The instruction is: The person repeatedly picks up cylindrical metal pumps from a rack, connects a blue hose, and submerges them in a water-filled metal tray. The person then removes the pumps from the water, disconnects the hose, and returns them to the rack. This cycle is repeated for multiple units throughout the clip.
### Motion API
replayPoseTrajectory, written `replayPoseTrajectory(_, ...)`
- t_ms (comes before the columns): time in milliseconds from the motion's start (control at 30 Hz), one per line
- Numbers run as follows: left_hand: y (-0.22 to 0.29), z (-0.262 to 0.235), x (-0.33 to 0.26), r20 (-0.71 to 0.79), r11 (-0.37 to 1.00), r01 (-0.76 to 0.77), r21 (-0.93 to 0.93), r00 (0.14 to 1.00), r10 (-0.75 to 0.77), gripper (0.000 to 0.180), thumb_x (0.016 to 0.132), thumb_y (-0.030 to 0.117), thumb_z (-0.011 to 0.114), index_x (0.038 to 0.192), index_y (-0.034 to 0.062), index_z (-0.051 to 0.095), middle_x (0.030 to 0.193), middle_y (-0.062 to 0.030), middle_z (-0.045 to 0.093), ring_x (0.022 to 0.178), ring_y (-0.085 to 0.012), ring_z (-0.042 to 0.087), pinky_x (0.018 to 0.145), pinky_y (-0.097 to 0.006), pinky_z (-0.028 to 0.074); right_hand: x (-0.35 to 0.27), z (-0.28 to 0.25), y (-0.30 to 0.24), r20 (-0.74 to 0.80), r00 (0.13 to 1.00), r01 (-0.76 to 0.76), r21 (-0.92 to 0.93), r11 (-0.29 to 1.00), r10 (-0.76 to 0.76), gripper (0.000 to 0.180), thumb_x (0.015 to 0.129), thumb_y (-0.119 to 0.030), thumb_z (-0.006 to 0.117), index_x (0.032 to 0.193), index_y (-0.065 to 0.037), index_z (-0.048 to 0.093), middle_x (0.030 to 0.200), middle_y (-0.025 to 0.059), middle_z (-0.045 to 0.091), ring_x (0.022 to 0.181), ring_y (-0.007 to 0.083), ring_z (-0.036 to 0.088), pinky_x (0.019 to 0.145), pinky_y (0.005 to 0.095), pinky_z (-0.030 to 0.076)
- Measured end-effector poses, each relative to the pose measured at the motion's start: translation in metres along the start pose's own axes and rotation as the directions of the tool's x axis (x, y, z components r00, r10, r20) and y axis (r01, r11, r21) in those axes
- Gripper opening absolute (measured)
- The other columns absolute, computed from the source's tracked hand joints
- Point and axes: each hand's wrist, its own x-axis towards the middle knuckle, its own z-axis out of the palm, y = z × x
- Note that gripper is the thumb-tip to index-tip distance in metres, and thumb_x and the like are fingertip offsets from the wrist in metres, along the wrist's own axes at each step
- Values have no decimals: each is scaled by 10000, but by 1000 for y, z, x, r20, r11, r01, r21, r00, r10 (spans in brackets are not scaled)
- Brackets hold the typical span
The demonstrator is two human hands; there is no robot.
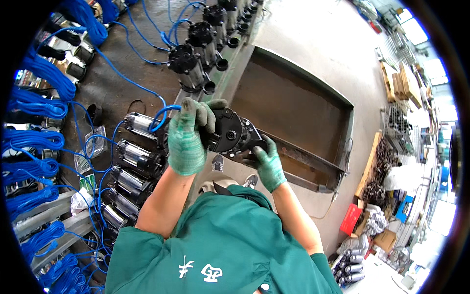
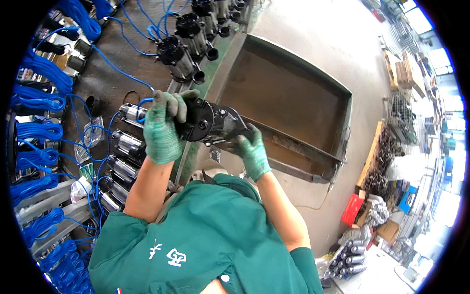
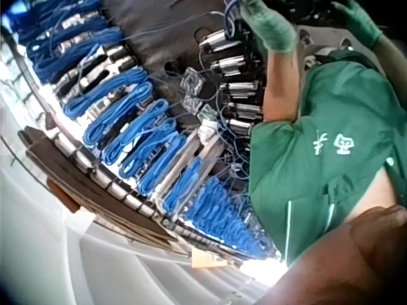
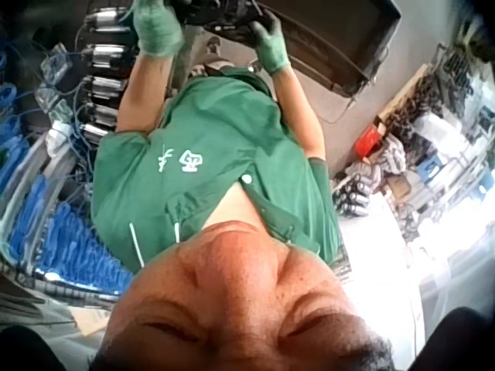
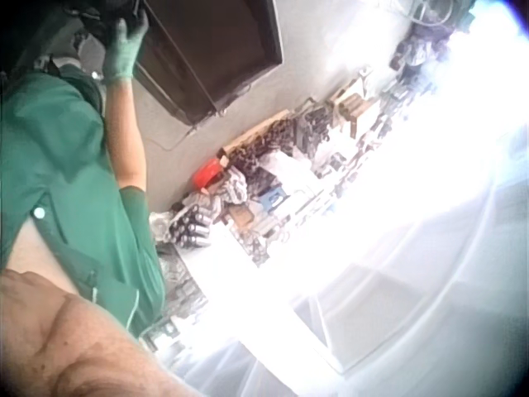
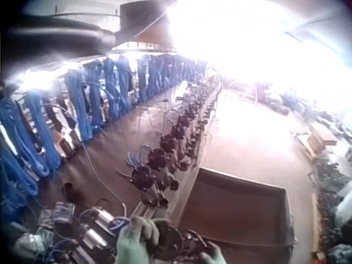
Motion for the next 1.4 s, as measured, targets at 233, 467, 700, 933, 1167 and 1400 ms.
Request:
replayPoseTrajectory(233,-138,-44,-45,-95,904,382,190,924,-371,410,1139,392,484,994,63,681,944,-72,654,1012,-198,619,911,-374,517,-38,-117,-17,-320,925,-15,-567,823,-204,359,927,5,606,1284,-28,625,1105,129,706,826,148,696,690,321,629)
replayPoseTrajectory(467,-249,-79,-72,-168,560,459,689,854,-493,466,1121,428,504,1030,38,742,927,-135,717,835,-280,626,790,-413,509,-46,-151,-38,-166,851,16,-940,341,-497,372,841,-35,688,1213,-41,688,1263,216,658,1148,362,668,1001,422,551)
replayPoseTrajectory(700,-289,-105,-55,-300,44,391,919,770,-563,524,1082,454,511,956,9,757,981,-297,720,987,-480,687,861,-529,531,-40,-136,-38,-120,858,32,-959,283,-500,325,908,-104,664,1231,-116,694,1322,133,647,1050,364,715,911,447,586)
replayPoseTrajectory(933,-250,-100,-62,-62,207,192,959,858,-510,331,1057,349,599,1112,49,728,825,-142,711,708,-271,686,661,-407,552,-41,-151,-24,-68,842,116,-946,303,-535,417,947,-189,710,1352,-137,621,1389,130,588,1036,356,721,903,443,601)
replayPoseTrajectory(1167,-222,-53,-83,90,391,66,918,926,-367,409,966,328,760,1193,-4,683,1113,-198,736,1016,-328,712,914,-426,550,-83,-195,5,-424,786,56,-675,736,-449,544,960,-219,750,1440,-68,546,1314,157,613,864,250,659,835,394,554)
replayPoseTrajectory(1400,-237,-31,-92,44,319,89,943,921,-387,616,863,273,887,1281,-47,567,1159,-181,687,1030,-267,663,961,-390,529,-130,-376,65,-822,297,-470,-569,675,-486,387,895,-274,804,1152,-52,618,1011,187,736,901,351,718,825,460,565)
